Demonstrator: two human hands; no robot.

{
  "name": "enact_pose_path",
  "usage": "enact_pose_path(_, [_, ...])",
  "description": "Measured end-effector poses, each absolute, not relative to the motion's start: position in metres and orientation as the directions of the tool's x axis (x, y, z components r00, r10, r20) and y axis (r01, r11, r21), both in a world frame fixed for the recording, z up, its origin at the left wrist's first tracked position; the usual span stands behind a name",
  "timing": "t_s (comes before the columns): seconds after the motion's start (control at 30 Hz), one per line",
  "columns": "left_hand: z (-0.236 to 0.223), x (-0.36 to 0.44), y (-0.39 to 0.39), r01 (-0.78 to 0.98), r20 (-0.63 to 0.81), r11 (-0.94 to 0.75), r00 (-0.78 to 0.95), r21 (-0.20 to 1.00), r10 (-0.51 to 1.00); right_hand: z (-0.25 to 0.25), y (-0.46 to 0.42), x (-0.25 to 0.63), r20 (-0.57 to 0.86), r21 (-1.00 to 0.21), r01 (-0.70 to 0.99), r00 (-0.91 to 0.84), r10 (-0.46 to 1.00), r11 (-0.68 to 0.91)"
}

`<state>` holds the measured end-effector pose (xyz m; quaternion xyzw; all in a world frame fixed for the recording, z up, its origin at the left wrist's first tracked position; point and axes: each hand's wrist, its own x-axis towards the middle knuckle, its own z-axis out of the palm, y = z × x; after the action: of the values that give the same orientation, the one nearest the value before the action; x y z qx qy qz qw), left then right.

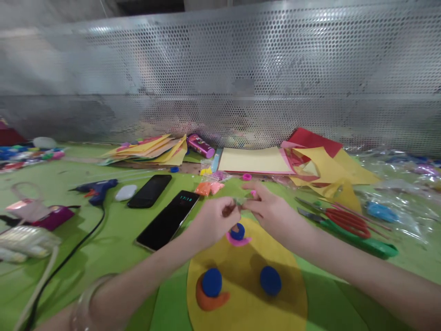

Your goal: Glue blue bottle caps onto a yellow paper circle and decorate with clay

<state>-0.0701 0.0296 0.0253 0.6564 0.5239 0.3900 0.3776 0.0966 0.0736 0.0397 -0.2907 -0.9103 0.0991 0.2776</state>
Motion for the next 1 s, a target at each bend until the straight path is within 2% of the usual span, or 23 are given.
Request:
enact_pose_path(0.17, [0.029,-0.073,0.028,0.347,0.094,-0.147,0.166,0.926,0.982,0.039,0.073,0.098,0.462,-0.367,0.462,-0.663,0.589,0.807])
enact_pose_path(0.3, [0.026,-0.079,0.039,0.285,0.264,-0.230,-0.088,0.931,0.961,0.049,0.075,0.099,0.459,-0.477,0.447,-0.608,0.648,0.757])
enact_pose_path(0.37, [0.022,-0.081,0.046,0.213,0.271,-0.237,-0.146,0.948,0.951,0.053,0.078,0.099,0.430,-0.546,0.420,-0.602,0.673,0.725])
enact_pose_path(0.5, [0.014,-0.086,0.057,0.032,0.123,-0.124,0.013,0.992,0.992,0.056,0.086,0.100,0.382,-0.662,0.346,-0.607,0.697,0.665])
enact_pose_path(0.63, [0.014,-0.089,0.056,-0.019,0.100,-0.099,0.053,0.995,0.994,0.056,0.090,0.101,0.334,-0.739,0.258,-0.661,0.672,0.622])
enact_pose_path(0.83, [0.018,-0.084,0.051,-0.271,-0.003,0.058,0.200,0.961,0.980,0.056,0.092,0.102,0.302,-0.734,0.286,-0.676,0.673,0.616])
enact_pose_path(1.0, [0.018,-0.082,0.049,-0.252,-0.018,0.068,0.198,0.965,0.980,0.050,0.095,0.104,0.317,-0.733,0.299,-0.645,0.696,0.611])
